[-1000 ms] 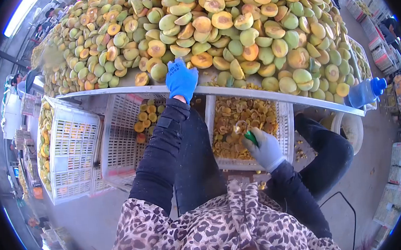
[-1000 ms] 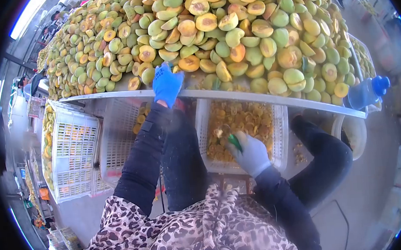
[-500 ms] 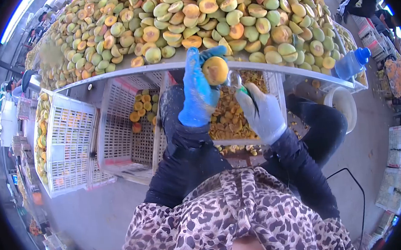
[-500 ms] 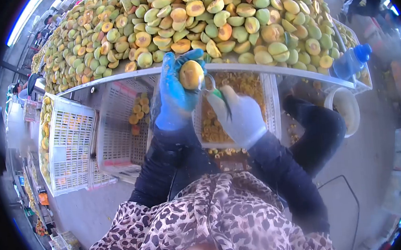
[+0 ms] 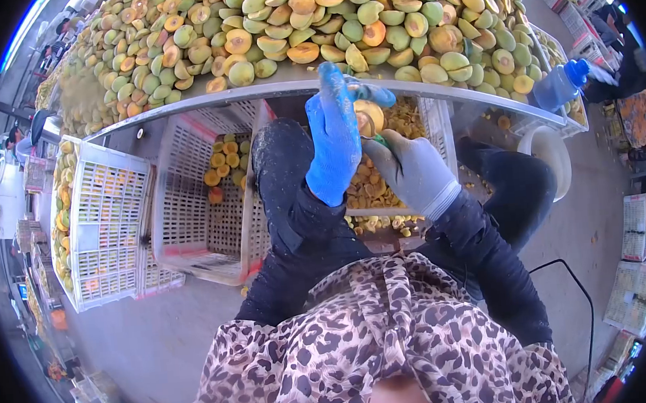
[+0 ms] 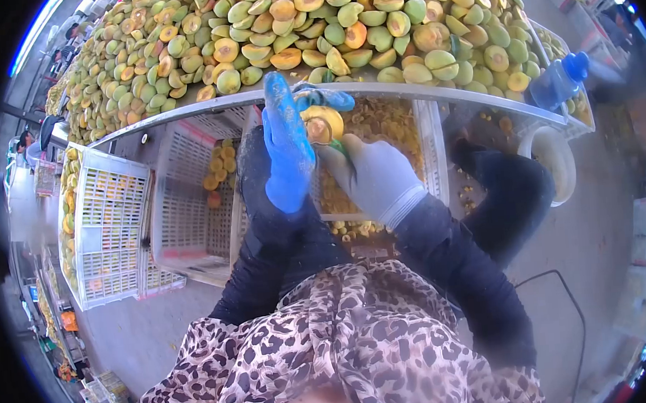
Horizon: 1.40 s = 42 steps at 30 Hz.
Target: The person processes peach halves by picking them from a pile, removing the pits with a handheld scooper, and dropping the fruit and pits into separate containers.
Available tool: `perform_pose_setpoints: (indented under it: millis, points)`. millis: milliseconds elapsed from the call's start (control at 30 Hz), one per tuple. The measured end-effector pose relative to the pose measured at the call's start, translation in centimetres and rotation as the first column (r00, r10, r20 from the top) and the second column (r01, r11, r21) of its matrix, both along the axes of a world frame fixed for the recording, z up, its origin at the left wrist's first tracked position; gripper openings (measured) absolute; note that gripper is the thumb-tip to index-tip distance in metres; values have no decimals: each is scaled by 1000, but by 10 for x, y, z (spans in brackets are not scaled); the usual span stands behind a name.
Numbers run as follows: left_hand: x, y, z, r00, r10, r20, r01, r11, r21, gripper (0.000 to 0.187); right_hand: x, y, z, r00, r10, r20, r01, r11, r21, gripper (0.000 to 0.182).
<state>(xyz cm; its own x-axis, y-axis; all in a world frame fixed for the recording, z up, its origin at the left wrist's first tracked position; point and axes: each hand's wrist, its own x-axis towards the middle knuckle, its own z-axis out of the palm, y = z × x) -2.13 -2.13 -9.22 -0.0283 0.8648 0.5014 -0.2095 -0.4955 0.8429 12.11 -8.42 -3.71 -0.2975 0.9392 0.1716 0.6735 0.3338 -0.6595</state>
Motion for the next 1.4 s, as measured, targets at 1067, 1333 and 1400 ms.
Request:
perform_pose_setpoints:
  millis: [1067, 1333, 1400]
  points:
    - [27, 3, -11, 788, -86, 609, 470, 723, -506, 42, 61, 14, -58, 782, -134, -609, -260, 817, -514, 42]
    - [19, -22, 0, 771, -39, 635, 512, 631, -583, 35, 36, 18, -45, 980, -148, 137, 118, 972, 201, 22]
    - [19, -25, 1, 731, -23, 682, 563, 586, -583, 37, 30, 17, -44, 967, -149, 209, 102, 970, 221, 22]
